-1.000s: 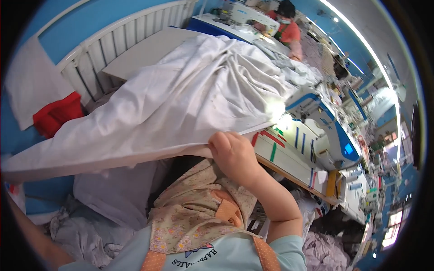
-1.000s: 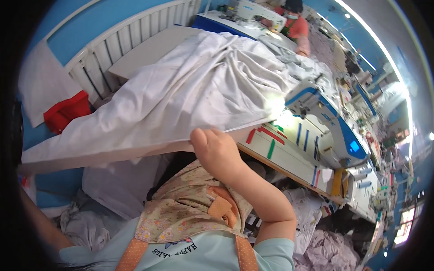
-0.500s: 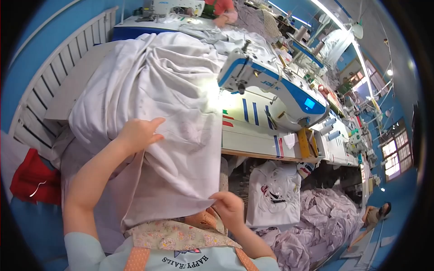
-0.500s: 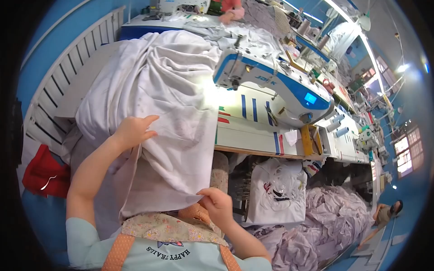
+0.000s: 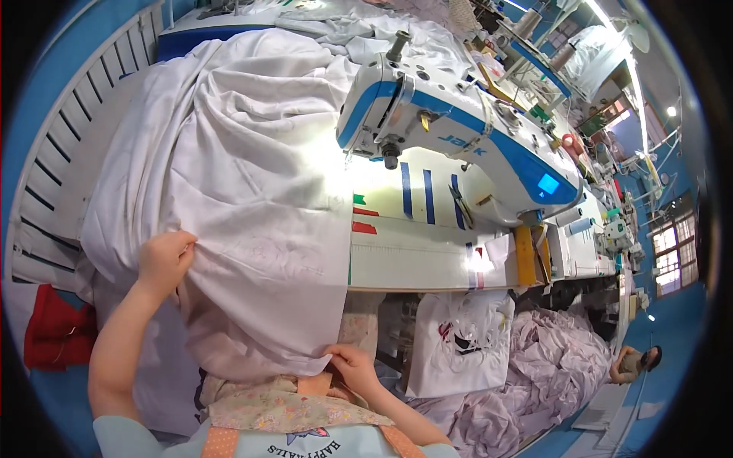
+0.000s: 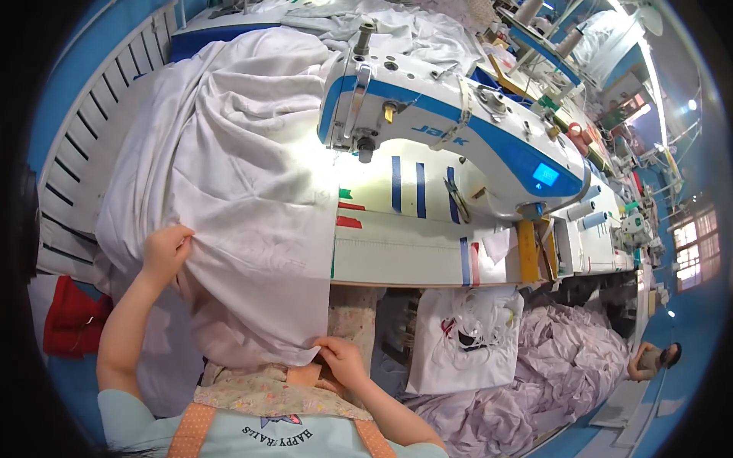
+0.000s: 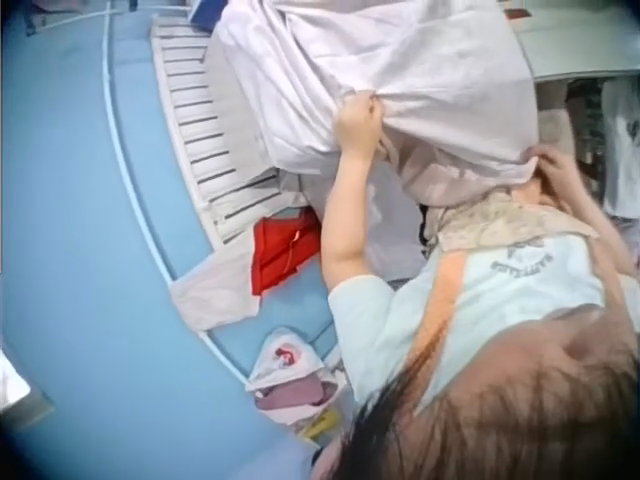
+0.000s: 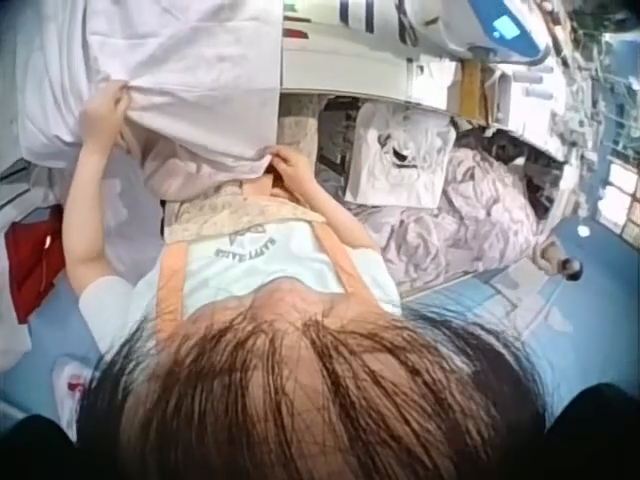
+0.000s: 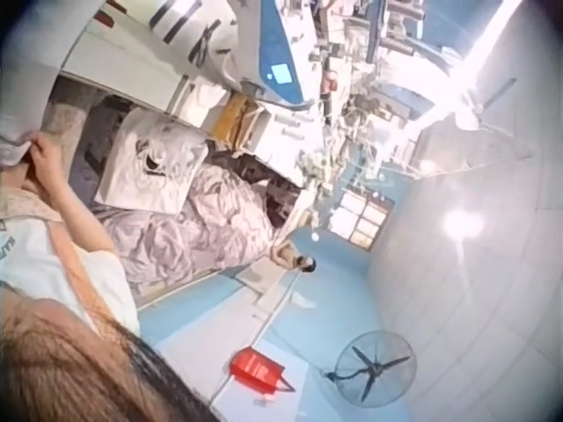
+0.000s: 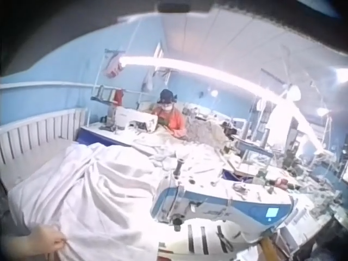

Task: Sewing fabric pieces together using an industrial sewing machine.

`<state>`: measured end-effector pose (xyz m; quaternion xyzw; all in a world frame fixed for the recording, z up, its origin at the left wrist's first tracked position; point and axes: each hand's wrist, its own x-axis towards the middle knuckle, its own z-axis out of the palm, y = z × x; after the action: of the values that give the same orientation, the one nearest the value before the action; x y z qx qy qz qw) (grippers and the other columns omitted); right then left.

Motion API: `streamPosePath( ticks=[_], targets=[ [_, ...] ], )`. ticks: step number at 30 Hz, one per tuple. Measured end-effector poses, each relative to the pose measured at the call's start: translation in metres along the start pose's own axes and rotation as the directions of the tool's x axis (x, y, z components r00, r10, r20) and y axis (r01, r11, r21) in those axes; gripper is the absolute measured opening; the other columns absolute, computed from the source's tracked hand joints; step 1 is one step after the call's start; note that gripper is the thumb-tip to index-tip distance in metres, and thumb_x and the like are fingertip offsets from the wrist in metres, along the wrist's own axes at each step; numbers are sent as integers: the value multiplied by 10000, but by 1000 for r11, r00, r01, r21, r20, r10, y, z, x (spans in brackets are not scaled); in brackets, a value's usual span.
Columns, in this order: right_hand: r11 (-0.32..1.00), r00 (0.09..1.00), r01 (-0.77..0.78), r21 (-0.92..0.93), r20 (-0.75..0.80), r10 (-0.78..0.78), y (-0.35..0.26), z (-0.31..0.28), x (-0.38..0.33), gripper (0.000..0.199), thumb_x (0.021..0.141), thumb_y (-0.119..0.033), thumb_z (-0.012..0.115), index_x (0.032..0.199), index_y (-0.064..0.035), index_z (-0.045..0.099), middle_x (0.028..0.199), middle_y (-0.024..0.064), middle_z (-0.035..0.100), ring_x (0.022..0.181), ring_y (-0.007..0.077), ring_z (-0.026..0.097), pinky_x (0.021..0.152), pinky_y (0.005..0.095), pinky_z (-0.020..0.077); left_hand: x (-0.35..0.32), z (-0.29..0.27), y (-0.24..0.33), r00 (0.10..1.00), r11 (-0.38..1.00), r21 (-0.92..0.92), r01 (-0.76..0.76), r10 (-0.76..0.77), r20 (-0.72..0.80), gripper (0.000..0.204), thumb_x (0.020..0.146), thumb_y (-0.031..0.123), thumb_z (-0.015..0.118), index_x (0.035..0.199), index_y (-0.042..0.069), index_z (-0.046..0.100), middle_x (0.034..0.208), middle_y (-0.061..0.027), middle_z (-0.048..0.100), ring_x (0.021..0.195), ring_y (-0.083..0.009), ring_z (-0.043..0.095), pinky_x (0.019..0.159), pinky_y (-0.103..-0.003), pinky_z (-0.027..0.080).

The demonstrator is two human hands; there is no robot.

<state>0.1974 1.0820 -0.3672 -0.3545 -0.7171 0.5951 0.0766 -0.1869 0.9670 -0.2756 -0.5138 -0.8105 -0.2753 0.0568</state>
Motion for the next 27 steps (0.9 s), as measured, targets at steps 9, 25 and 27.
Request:
streamPosePath(
  ticks=[9, 25, 27],
  targets=[
    [998, 994, -61, -21, 92, 63, 5, -13, 26, 158, 897, -59, 637, 1040, -49, 705, 957, 123, 712, 895, 257, 689, 791, 335, 527, 8, 13, 6, 1000, 991, 135, 24, -26, 17, 95, 783, 50, 661, 874, 58, 639, 713, -140, 646, 664, -348, 634, 599, -462, 479],
    [971, 986, 151, -183, -42, -161, -31, -29, 57, 177, 825, -21, 647, 979, -80, 713, 945, 109, 719, 887, 284, 694, 778, 362, 541, 92, 41, 0, 997, 969, 244, -37, 19, 77, 100, 784, 40, 603, 855, 48, 533, 686, -153, 620, 666, -351, 632, 606, -480, 480],
    [952, 971, 217, -214, -55, -233, -33, -30, 58, 179, 815, -23, 653, 968, -91, 715, 946, 98, 722, 891, 279, 694, 777, 368, 545, 99, 44, -1, 998, 968, 246, -38, 25, 58, 99, 787, 45, 596, 864, 48, 533, 677, -153, 617, 659, -354, 630, 606, -485, 481]
  ],
)
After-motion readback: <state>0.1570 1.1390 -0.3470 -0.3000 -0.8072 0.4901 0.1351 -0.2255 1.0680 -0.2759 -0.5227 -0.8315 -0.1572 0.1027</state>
